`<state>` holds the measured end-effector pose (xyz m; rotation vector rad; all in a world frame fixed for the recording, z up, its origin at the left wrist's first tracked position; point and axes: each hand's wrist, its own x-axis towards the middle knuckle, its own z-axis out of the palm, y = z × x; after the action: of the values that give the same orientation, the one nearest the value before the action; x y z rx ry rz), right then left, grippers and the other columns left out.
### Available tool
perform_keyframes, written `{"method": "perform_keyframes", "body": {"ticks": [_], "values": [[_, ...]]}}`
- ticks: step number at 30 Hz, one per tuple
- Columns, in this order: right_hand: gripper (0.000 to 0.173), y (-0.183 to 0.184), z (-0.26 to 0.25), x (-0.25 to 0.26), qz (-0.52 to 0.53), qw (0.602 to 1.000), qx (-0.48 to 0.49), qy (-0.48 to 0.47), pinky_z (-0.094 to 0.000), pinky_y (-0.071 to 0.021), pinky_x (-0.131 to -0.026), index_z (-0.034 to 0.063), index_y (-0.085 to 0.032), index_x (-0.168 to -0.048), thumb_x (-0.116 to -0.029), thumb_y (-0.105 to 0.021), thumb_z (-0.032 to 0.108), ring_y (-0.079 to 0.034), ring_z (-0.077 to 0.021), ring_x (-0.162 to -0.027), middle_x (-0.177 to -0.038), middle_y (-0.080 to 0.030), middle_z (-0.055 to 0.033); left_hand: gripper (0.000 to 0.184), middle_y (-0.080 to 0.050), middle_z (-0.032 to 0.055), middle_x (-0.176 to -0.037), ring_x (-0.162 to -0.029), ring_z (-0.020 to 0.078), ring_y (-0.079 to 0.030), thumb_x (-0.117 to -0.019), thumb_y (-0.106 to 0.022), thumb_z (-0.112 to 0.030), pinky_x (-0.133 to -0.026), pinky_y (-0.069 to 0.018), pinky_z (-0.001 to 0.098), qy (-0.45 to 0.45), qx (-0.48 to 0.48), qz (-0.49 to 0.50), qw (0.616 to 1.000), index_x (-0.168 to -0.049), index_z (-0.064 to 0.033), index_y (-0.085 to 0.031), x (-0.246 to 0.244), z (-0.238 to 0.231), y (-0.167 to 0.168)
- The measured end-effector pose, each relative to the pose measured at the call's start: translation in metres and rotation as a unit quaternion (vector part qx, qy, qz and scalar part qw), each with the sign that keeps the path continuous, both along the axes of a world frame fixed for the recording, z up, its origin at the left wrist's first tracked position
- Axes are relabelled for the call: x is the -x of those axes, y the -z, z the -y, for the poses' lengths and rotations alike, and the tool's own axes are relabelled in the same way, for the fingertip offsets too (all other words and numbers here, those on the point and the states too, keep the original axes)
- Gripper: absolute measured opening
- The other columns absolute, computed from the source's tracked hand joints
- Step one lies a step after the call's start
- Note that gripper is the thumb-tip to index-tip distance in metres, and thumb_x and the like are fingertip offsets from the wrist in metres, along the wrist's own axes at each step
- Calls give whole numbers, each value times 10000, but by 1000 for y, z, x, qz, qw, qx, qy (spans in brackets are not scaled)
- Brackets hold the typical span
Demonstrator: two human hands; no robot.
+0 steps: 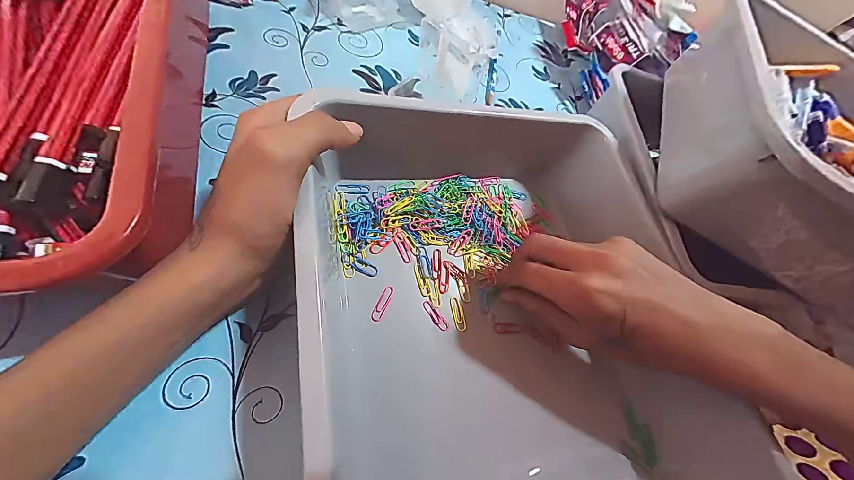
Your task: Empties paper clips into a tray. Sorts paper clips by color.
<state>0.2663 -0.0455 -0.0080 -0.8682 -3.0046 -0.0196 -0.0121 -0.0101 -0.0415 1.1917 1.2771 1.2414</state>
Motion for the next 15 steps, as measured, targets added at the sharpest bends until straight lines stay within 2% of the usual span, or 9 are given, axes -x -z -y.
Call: {"method": "perform_keyframes", "body": {"ticks": [3,6,8,10,12,13,15], "values": [[275,-1,2,3,-5,1000,10,4,-235,-446,-480,129,-771,-1016,-990,-559,301,-611,-107,-644,-872,-644,-18,206,-650,-193,-744,-659,-103,-637,-1024,-468,-138,-571,-549,112,2,2,11,1000,-930,-258,-606,0,0,0],[316,-2,1,6,25,997,-23,66,-304,-445,-461,91,-757,-1029,-999,-530,309,-630,-176,-636,-862,-642,-53,200,-650,-191,-754,-669,-104,-638,-1022,-466,-135,-577,-549,116,-4,10,13,1000,-945,-254,-607,-2,1,-2],[311,-4,0,7,25,995,-37,92,-332,-449,-463,69,-752,-1063,-984,-526,267,-647,-207,-657,-888,-652,-80,197,-662,-182,-767,-679,-95,-650,-1023,-465,-131,-583,-558,120,0,9,18,1000,-965,-244,-616,-2,1,-2],[275,-3,3,9,-6,996,-40,80,-296,-418,-437,95,-764,-1023,-961,-525,217,-611,-170,-610,-850,-632,-60,197,-671,-169,-766,-674,-80,-659,-1019,-464,-127,-582,-566,130,1,8,25,1000,-971,-232,-624,-2,0,-1],[280,0,13,12,-17,998,-23,64,-256,-419,-436,129,-782,-1001,-982,-522,230,-593,-125,-582,-809,-625,-28,194,-676,-164,-780,-694,-74,-666,-1018,-459,-131,-596,-571,135,6,6,22,1000,-984,-225,-625,0,0,0],[302,3,19,12,-15,998,-13,56,-249,-413,-431,136,-790,-1039,-995,-505,227,-585,-118,-568,-789,-617,-20,193,-672,-166,-773,-689,-75,-663,-1019,-462,-133,-592,-568,134,5,8,19,1000,-975,-228,-624,0,0,0],[326,4,36,11,-32,999,12,11,-288,-373,-405,113,-780,-1088,-977,-474,134,-560,-168,-539,-765,-615,-57,192,-659,-170,-744,-659,-80,-648,-1018,-477,-131,-575,-558,129,1,9,18,1000,-942,-234,-620,-1,0,-1]]}}
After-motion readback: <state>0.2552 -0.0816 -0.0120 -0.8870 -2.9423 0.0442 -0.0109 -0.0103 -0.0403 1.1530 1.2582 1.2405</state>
